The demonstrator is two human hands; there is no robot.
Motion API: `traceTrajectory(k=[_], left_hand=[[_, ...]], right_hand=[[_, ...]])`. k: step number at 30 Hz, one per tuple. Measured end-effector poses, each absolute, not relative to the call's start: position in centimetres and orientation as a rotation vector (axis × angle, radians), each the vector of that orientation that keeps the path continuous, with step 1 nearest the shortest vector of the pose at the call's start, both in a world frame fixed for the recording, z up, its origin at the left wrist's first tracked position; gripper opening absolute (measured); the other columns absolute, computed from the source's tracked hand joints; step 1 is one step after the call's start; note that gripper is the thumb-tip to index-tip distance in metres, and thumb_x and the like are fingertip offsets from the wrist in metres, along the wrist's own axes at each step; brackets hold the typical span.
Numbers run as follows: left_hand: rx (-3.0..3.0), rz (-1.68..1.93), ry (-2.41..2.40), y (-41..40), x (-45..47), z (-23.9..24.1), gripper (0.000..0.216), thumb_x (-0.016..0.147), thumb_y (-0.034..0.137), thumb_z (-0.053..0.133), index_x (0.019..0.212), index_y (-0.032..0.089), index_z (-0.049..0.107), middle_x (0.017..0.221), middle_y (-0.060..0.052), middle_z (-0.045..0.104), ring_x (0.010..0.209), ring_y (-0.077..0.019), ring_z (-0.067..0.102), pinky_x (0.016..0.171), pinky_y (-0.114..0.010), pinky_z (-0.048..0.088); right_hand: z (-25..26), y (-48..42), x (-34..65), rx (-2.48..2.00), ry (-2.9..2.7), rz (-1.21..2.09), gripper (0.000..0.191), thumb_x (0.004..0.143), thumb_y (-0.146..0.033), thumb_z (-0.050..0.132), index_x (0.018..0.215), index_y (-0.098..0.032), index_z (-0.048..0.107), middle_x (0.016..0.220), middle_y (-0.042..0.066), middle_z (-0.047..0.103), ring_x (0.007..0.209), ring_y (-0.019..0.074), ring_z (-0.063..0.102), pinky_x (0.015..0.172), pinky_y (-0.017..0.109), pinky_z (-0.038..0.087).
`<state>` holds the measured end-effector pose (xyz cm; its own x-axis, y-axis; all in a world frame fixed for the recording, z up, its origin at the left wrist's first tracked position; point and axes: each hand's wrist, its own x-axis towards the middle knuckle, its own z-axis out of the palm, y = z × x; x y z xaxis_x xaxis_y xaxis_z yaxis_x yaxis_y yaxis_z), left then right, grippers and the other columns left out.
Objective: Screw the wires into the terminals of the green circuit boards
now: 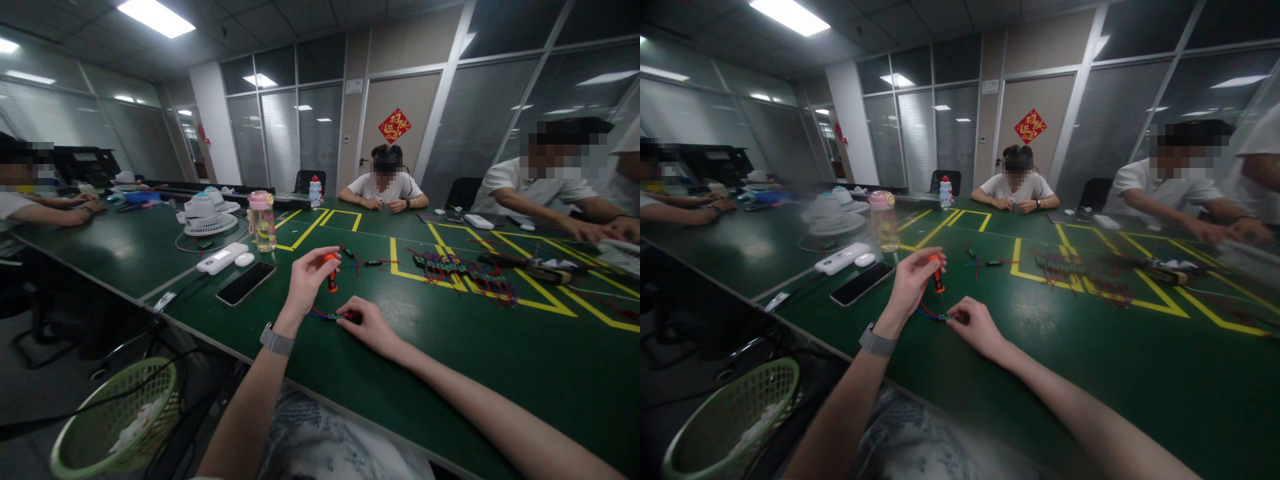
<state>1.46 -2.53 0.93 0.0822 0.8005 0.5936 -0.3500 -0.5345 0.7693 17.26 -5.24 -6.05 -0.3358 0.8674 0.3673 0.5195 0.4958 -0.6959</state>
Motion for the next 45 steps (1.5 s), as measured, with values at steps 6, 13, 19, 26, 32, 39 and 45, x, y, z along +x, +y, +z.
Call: traceTrajectory(k=[6,13,19,26,32,39,45], left_hand=[[1.412,1.492,0.386,-2.8,1.5,1.1,0.03,0.084,0.033,0.056,0.108,0.019,0.066,0.112,-0.009,0.065,0.096,-0.0208,0.063,0.079,-0.033,0.052],[1.552,1.63,0.543,-2.3,1.3,0.8,0.022,0.081,0.029,0.062,0.099,0.02,0.07,0.111,-0.006,0.062,0.099,-0.0165,0.059,0.081,-0.024,0.049],[1.534,1.535,0.472,-2.4,1.4,0.7,0.031,0.08,0.028,0.063,0.11,0.02,0.065,0.097,-0.005,0.066,0.082,-0.0141,0.062,0.072,-0.026,0.052],[1.554,1.509,0.427,-2.5,1.5,0.9,0.031,0.087,0.029,0.052,0.115,0.021,0.062,0.12,-0.009,0.059,0.1,-0.0187,0.061,0.082,-0.029,0.052],[1.641,1.698,0.652,-2.4,1.6,0.9,0.026,0.077,0.03,0.066,0.1,0.018,0.067,0.092,-0.005,0.064,0.079,-0.0128,0.061,0.072,-0.025,0.051],[1.68,1.636,0.572,-2.4,1.7,1.0,0.031,0.09,0.03,0.047,0.115,0.021,0.062,0.109,-0.008,0.061,0.097,-0.0163,0.06,0.083,-0.03,0.051],[1.722,1.688,0.673,-2.6,1.9,1.1,0.026,0.079,0.028,0.064,0.104,0.02,0.067,0.101,-0.005,0.06,0.087,-0.0128,0.06,0.074,-0.022,0.052]], right_hand=[[-6.0,-5.2,17.2,-1.138,-2.001,0.606,0.009,0.075,-0.016,0.065,0.083,-0.015,0.068,0.077,0.002,0.059,0.069,0.0136,0.055,0.063,0.025,0.044],[-5.8,-5.4,17.1,-1.154,-2.001,0.606,0.006,0.075,-0.015,0.065,0.08,-0.014,0.067,0.076,0.002,0.059,0.069,0.0135,0.055,0.062,0.025,0.044],[-5.9,-5.3,17.2,-1.15,-2.004,0.607,0.006,0.075,-0.014,0.065,0.081,-0.014,0.067,0.077,0.003,0.059,0.07,0.014,0.055,0.063,0.026,0.044],[-6.0,-5.3,17.1,-1.148,-2.002,0.575,0.006,0.075,-0.015,0.065,0.081,-0.015,0.068,0.075,0.002,0.058,0.068,0.0132,0.055,0.061,0.025,0.043],[-6.0,-4.5,17.1,-1.16,-2.012,0.53,0.007,0.076,-0.015,0.065,0.081,-0.014,0.068,0.077,0.003,0.059,0.068,0.0137,0.055,0.062,0.026,0.044],[-6.2,-3.5,17.3,-1.169,-1.99,0.518,0.007,0.076,-0.014,0.065,0.082,-0.014,0.069,0.078,0.004,0.06,0.07,0.0144,0.056,0.065,0.027,0.045],[-5.8,-3.7,17.4,-1.139,-2.02,0.523,0.01,0.077,-0.014,0.065,0.084,-0.015,0.072,0.08,0.004,0.06,0.071,0.0146,0.057,0.066,0.027,0.046]])
